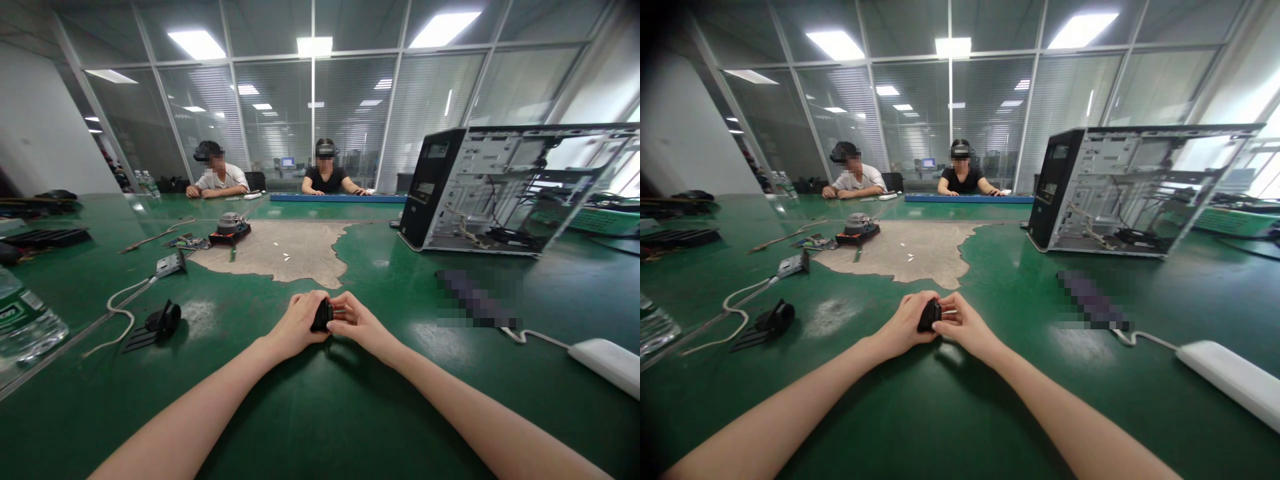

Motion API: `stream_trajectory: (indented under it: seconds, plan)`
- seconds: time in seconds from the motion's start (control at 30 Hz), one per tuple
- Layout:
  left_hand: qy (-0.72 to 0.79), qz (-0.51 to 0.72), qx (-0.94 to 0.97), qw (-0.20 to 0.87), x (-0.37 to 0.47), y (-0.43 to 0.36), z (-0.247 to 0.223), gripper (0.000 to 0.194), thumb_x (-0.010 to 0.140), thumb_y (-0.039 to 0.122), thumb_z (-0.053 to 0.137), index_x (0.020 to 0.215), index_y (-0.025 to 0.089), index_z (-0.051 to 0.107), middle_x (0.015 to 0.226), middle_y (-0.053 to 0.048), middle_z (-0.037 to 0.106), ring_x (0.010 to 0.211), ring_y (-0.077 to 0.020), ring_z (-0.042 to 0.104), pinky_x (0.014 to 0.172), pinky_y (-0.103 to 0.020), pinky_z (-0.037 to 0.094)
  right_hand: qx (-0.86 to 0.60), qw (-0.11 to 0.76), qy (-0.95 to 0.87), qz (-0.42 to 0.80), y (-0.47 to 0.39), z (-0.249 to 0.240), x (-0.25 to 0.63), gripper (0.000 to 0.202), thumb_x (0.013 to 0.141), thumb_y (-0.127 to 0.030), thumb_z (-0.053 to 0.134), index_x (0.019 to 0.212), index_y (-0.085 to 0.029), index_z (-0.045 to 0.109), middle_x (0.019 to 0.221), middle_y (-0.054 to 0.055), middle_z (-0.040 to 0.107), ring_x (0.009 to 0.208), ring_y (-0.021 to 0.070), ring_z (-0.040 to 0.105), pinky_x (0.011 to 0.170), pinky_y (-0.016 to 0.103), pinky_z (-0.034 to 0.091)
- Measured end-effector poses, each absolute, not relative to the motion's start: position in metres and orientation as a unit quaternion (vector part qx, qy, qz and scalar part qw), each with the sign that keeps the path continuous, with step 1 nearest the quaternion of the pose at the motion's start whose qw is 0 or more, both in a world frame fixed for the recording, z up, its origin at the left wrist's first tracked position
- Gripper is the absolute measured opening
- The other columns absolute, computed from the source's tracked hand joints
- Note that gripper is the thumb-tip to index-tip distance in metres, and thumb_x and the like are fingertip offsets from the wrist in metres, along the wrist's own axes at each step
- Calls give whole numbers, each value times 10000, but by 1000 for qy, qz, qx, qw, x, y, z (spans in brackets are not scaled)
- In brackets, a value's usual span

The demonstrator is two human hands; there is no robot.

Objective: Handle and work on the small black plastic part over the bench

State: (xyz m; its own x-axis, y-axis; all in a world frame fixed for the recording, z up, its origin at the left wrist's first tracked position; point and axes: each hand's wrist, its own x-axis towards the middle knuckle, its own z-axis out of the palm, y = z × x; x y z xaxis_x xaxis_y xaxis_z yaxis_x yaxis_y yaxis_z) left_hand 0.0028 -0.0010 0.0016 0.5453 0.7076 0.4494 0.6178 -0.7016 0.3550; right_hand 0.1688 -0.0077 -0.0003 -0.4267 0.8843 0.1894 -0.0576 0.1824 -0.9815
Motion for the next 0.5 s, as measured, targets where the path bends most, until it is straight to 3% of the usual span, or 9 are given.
stream_trajectory:
  seconds: [0.2,0.5]
  plan:
    - [380,295,874,70,3,-2,1,517,637,245,615,1071,226,336,1009,-21,500,957,-194,469,850,-352,304,-359,443,-629,528,-5,-2,166,270,666,-301,626,844,-207,446,886,6,528,778,137,559,690,299,461]
    - [379,285,877,75,3,-3,4,502,634,201,604,1062,229,344,1020,-19,499,955,-189,469,855,-349,296,-337,422,-643,543,-10,4,168,345,606,-292,680,844,-205,445,890,10,556,858,151,554,790,334,435]
